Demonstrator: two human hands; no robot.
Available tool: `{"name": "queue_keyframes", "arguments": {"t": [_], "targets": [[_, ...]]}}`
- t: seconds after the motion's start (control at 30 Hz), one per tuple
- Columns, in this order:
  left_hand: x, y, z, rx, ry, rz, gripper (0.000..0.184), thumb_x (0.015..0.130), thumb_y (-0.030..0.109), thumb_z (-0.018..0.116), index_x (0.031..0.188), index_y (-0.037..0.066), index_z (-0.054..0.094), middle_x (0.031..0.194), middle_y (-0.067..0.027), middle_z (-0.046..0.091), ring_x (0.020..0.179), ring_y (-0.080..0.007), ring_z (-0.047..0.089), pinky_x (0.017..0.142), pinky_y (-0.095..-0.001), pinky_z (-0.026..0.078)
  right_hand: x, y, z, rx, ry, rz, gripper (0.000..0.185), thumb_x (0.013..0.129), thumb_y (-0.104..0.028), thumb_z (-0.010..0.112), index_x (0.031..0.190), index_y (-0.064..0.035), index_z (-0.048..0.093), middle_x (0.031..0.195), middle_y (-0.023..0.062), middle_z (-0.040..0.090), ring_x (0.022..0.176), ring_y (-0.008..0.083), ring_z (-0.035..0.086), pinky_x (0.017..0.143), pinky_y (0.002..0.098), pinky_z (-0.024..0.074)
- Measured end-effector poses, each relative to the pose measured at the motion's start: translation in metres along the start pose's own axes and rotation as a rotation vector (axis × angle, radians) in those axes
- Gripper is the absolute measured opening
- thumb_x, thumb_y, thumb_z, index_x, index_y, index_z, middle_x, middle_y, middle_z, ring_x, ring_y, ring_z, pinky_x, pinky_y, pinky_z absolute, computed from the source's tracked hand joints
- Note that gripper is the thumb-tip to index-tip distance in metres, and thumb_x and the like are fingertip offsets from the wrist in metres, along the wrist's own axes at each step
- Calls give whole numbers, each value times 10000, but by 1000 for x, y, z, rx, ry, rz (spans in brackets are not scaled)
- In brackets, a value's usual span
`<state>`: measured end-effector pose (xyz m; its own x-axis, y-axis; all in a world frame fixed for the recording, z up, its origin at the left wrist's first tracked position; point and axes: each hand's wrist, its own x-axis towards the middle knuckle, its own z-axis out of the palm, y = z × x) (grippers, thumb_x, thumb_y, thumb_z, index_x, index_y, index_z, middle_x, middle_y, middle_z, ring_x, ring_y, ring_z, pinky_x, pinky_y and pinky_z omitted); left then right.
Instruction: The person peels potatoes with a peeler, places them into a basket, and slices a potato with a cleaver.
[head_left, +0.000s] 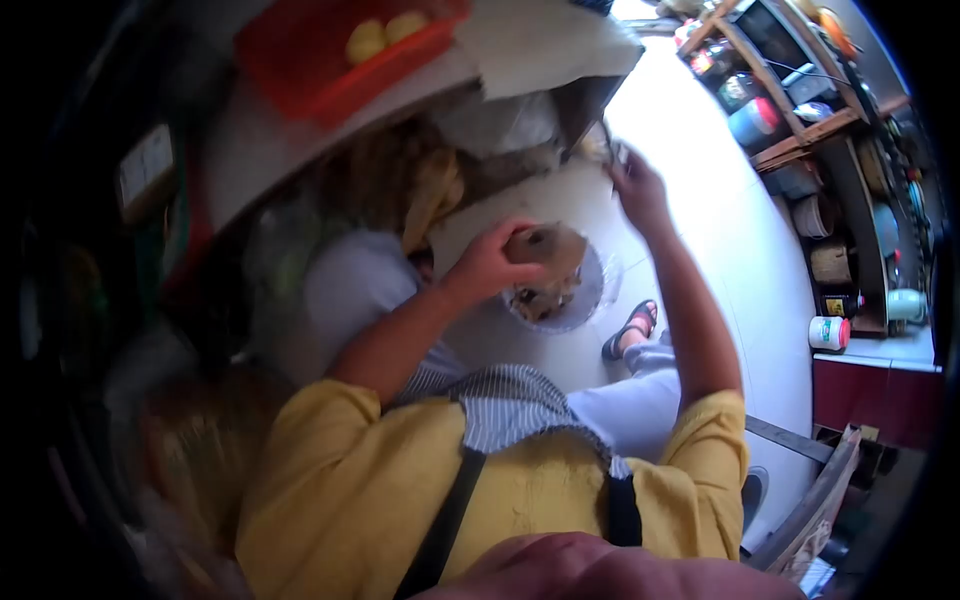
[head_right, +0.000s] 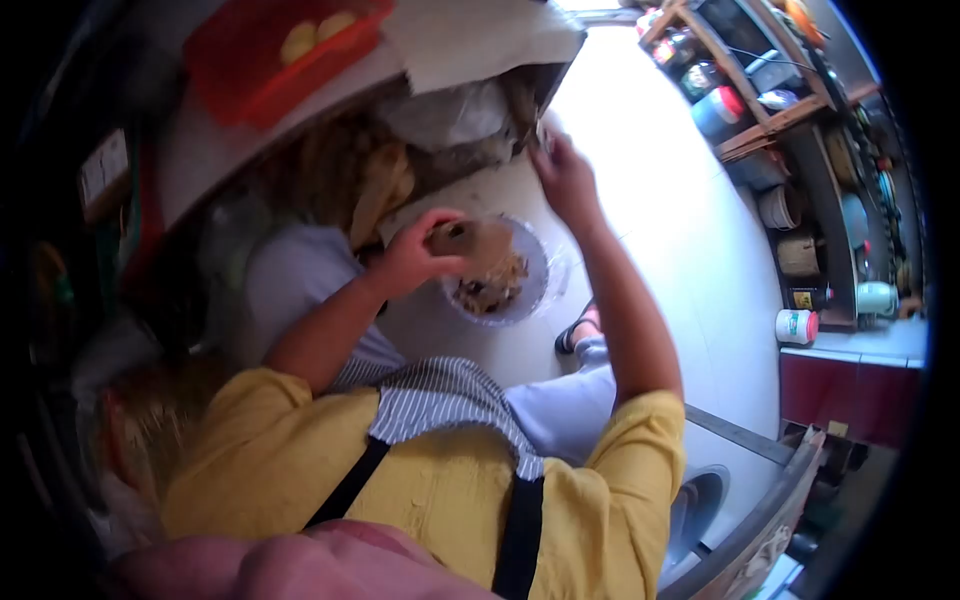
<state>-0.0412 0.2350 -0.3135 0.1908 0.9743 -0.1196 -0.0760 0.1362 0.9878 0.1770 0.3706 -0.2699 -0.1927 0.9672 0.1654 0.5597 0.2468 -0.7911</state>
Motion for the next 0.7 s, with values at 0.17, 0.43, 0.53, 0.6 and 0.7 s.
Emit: {"name": "queue_keyframes", "arguments": {"t": [0.17,0.43,0.53,0.6,0.7], "targets": [[9,-5,-13,603,188,567,605,605,129,797,1124,56,496,1099,-128,517,1026,-302,510,883,-381,423,108,-59,53,-67,93,-251,403,836,-176,627,1205,-42,534,994,125,649,867,179,621,759,285,486],[-2,5,-32,674,202,642,592,607,127,795,1115,44,501,1152,-124,494,1073,-319,487,916,-401,414,148,-94,112,-87,59,-380,346,834,-184,583,1132,-13,543,969,221,615,940,338,598,796,389,475],[-6,4,-36,683,221,675,604,601,120,794,1121,43,497,1157,-124,491,1067,-324,488,913,-401,414,121,-80,103,-128,258,-475,426,855,-243,613,1218,-41,523,997,137,636,890,209,609,774,312,482],[-7,5,-37,685,219,705,619,591,110,793,1128,53,490,1161,-125,487,1057,-330,489,907,-404,415,69,-75,78,310,89,-161,462,884,-290,570,1244,-12,487,1094,136,596,1008,222,563,845,328,452],[-7,3,-36,690,235,696,611,602,126,785,1131,62,485,1158,-125,489,1048,-326,492,899,-405,415,-11,-23,58,581,-94,295,571,882,-440,519,1308,-70,427,1247,167,489,1118,231,484,875,331,416]]}}
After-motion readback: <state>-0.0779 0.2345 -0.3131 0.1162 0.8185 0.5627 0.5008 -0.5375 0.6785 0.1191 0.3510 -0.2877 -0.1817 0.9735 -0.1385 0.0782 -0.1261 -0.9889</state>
